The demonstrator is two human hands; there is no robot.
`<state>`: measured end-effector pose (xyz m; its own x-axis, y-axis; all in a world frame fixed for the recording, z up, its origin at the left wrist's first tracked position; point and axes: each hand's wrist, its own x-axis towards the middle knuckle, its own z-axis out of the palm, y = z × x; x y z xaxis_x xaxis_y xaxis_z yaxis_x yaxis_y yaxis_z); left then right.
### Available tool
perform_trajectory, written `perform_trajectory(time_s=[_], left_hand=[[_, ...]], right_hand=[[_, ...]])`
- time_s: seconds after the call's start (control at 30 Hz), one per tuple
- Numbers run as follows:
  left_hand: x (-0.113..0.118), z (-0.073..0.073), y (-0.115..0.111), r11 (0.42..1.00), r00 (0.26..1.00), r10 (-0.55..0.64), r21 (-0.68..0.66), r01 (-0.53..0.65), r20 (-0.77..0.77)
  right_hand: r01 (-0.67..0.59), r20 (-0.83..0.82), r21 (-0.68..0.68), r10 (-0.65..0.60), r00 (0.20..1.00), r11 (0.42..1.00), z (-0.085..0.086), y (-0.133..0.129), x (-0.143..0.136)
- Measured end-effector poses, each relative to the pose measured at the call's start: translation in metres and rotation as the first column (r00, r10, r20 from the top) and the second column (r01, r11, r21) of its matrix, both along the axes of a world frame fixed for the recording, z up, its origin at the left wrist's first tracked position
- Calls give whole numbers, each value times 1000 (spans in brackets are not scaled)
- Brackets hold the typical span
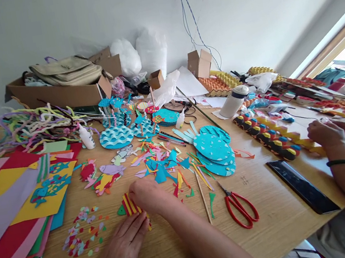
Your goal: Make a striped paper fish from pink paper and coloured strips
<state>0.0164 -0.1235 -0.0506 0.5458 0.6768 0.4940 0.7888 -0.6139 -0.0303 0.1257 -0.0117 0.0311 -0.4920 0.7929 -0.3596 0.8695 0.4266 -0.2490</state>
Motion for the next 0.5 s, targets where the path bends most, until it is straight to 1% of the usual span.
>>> perform_trajectory(time_s=[0.13, 0.2, 0.3, 0.5], left_hand=[[-2, 0, 1, 1000, 1000, -17, -25, 16, -3], [-2, -1, 0, 999, 1000, -21, -36, 21, 2], [0, -5, -1, 999, 1000, 3, -52, -2, 15], [2, -3, -2, 998, 1000, 9, -61, -8, 10]], right_hand=[[-9, -11, 20, 9, 1000, 1000, 4, 1, -1], [-39, -10, -9, 39, 999, 999, 7, -1, 0], [-65, 14, -57, 66, 998, 996, 9, -5, 0], [-36, 24, -40, 37, 999, 999, 10, -4, 0]])
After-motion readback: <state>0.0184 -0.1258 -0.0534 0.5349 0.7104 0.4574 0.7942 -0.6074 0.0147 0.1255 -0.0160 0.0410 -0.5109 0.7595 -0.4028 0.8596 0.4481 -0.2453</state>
